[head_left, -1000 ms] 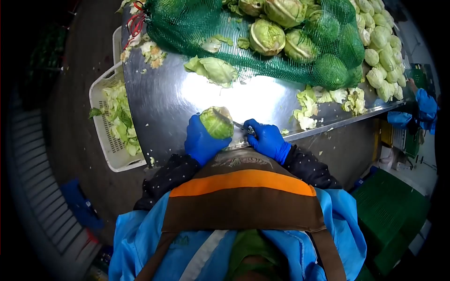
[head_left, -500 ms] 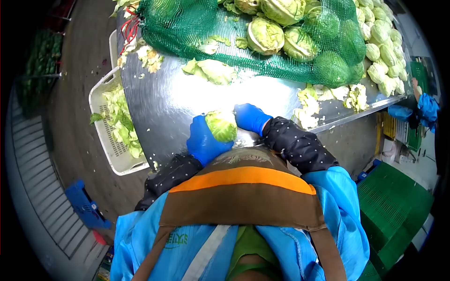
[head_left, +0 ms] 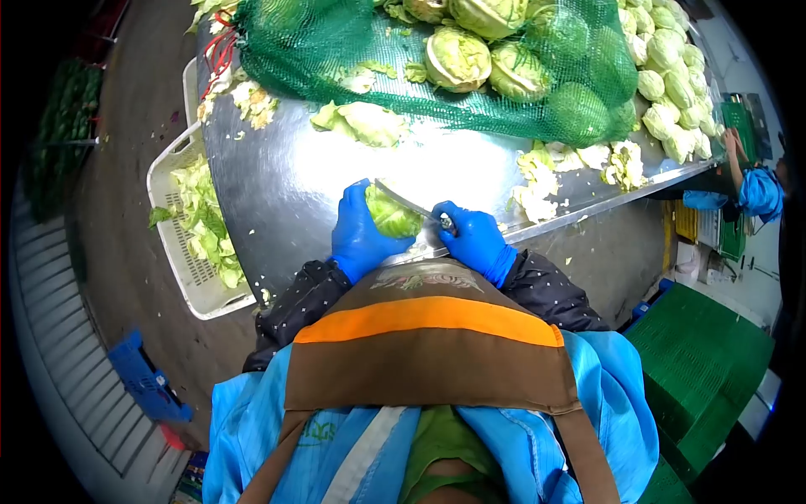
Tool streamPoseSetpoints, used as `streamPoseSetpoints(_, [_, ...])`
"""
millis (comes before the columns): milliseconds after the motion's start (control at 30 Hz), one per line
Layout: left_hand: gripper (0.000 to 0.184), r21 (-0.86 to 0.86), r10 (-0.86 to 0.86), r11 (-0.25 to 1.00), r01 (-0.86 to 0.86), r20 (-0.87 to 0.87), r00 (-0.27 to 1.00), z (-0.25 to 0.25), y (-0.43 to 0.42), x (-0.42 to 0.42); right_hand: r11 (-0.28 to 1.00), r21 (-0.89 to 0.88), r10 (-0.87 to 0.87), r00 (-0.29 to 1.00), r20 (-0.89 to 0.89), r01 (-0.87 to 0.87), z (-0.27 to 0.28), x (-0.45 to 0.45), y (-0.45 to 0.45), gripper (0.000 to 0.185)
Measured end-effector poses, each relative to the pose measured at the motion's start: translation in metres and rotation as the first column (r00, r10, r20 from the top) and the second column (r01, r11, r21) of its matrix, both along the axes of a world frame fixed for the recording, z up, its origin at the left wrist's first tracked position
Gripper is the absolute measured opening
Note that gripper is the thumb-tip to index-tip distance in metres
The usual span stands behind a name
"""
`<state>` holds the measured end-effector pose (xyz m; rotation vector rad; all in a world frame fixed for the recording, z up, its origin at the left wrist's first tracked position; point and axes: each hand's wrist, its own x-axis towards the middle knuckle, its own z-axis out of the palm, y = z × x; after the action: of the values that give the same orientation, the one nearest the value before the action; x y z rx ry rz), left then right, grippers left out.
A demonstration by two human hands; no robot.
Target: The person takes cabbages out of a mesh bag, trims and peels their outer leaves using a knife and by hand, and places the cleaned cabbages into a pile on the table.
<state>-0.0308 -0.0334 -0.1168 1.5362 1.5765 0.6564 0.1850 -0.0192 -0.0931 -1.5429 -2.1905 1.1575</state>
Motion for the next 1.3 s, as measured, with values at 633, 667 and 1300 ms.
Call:
streamPoseSetpoints(633, [0.088, 0.172, 0.048, 0.984, -0.052, 0.024, 0.999, -0.006, -0.007, 0.001, 0.785, -0.587, -0.409, 0.878, -0.249, 0.199, -0.034, -0.012, 0.015, 0.041])
streamPoseSetpoints(667, [0.089, 0.125, -0.036, 0.992, 0.018, 0.143, 0.989, -0.011, -0.002, -0.001, 0.737, -0.672, -0.459, 0.781, -0.423, 0.069, -0.063, -0.008, 0.010, 0.041])
streamPoseSetpoints(1300, [0.118, 0.241, -0.104, 0.969, 0.047, 0.229, 0.968, -0.002, -0.003, 0.011, 0.938, 0.145, -0.341, 0.913, 0.224, 0.315, -0.072, -0.037, 0.099, 0.043])
